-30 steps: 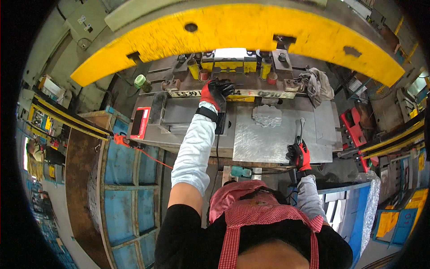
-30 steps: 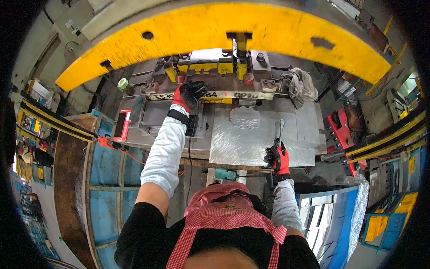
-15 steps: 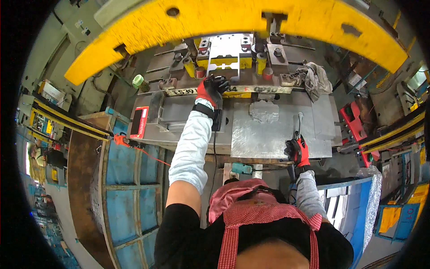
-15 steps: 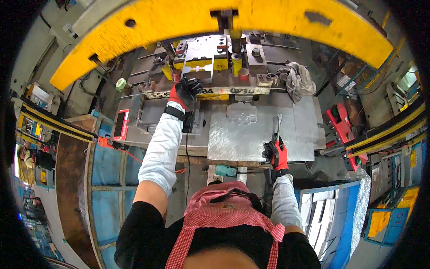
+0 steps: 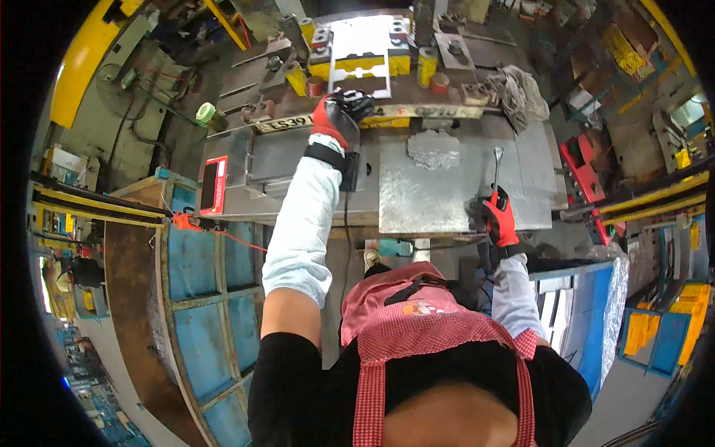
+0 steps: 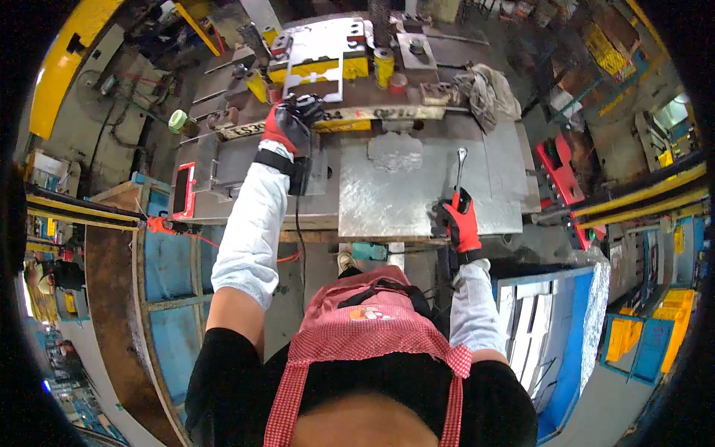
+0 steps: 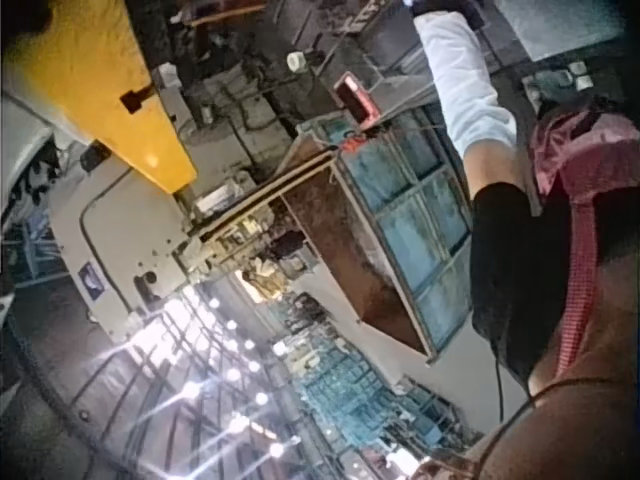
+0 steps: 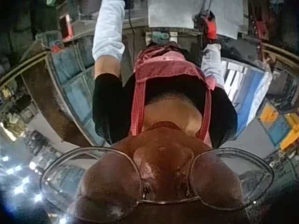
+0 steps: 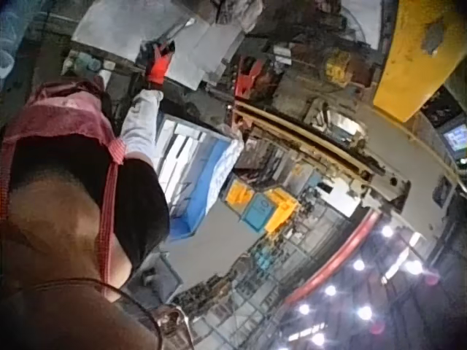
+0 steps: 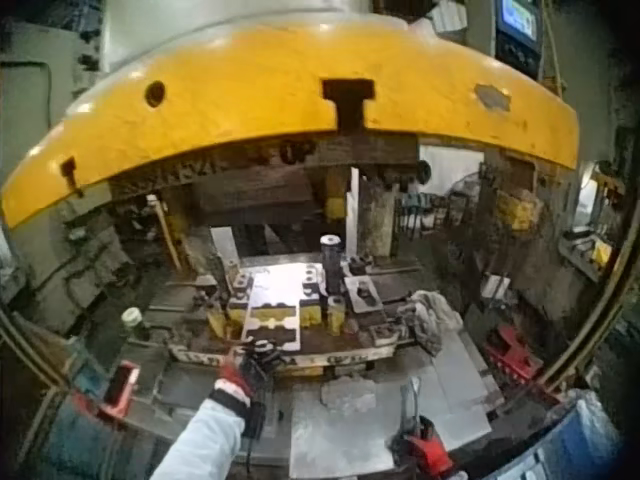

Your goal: Placing metal sheets into a stamping press and using a tool to adjust or secure them.

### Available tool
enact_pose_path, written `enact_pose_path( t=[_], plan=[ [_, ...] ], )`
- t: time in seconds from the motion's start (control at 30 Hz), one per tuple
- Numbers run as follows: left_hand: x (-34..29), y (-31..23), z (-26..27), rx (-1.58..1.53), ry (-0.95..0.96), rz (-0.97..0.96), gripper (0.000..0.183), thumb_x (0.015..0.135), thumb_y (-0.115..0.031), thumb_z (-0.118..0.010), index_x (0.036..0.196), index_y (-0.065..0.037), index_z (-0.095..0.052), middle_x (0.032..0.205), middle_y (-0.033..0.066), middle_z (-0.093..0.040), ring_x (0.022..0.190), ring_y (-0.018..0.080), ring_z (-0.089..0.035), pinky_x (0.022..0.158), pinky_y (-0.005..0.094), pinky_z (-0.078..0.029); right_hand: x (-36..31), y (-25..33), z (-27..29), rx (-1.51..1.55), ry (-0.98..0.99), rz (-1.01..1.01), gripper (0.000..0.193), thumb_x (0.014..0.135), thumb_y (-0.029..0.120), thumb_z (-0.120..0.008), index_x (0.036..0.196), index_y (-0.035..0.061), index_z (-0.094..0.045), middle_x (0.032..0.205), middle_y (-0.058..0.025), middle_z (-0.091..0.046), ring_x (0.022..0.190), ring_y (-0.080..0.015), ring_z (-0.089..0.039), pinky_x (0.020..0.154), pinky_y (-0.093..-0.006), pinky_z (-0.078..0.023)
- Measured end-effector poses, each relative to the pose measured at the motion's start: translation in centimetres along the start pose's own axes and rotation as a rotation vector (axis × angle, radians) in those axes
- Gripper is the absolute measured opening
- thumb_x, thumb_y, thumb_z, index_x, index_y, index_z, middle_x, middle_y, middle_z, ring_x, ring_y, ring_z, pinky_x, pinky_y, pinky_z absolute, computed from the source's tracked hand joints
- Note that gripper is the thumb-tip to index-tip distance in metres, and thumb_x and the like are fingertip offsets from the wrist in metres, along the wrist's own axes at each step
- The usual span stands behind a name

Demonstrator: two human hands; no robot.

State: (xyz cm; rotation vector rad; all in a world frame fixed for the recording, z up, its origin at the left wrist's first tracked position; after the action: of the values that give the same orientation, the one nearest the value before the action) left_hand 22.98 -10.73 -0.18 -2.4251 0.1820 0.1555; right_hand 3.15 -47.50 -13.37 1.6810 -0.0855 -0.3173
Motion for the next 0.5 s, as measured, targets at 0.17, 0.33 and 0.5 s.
enact_pose_path(
  t=[0.17, 0.33, 0.5],
  plan=[
    [-0.3, -0.2, 0.1, -0.044, 0.066, 0.032, 0.036, 0.09, -0.029, -0.037, 0.103, 0.002, -0.052, 0.091, 0.0166, -0.061, 0.087, 0.0335, -0.059, 0.079, 0.0458, -0.048, 1.9, 13.4, -12.3, -0.048, 0.259, 0.213, 0.048, 0.082, 0.009, -0.056, 0.127, 0.005, -0.039, 0.089, -0.0037, -0.055, 0.071, -0.0087, -0.05, 0.062, -0.0246, -0.045],
    [-0.1, 0.6, 0.2, -0.097, 0.074, 0.104, 0.041, 0.09, -0.032, -0.033, 0.1, 0.003, -0.053, 0.089, 0.0198, -0.061, 0.083, 0.0348, -0.06, 0.077, 0.0458, -0.048, 10.6, 22.3, -25.9, -0.198, 0.51, 0.387, 0.03, 0.084, 0.015, -0.055, 0.112, 0.0029, -0.05, 0.082, 0.0029, -0.052, 0.073, -0.0053, -0.046, 0.063, -0.0211, -0.04],
    [1.5, 4.3, -2.5, -0.146, 0.152, 0.249, 0.045, 0.091, -0.036, -0.032, 0.105, 0.002, -0.051, 0.092, 0.0194, -0.061, 0.081, 0.0367, -0.061, 0.078, 0.0474, -0.048, 17.5, 26.1, -30.0, -0.735, 0.617, 1.2, 0.015, 0.084, 0.017, -0.055, 0.093, 0.0044, -0.057, 0.081, -0.0012, -0.058, 0.074, -0.0106, -0.056, 0.062, -0.0236, -0.044]
  ],
)
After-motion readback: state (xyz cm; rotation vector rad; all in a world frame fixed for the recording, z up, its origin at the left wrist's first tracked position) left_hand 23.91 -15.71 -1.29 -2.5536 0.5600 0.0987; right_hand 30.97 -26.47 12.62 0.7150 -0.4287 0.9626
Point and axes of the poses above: each hand's wrist, its own x-axis towards the middle knuckle, its own z-axis out of the back of the hand, y = z × x, the point moved 10 cm from there along x, towards the middle knuckle
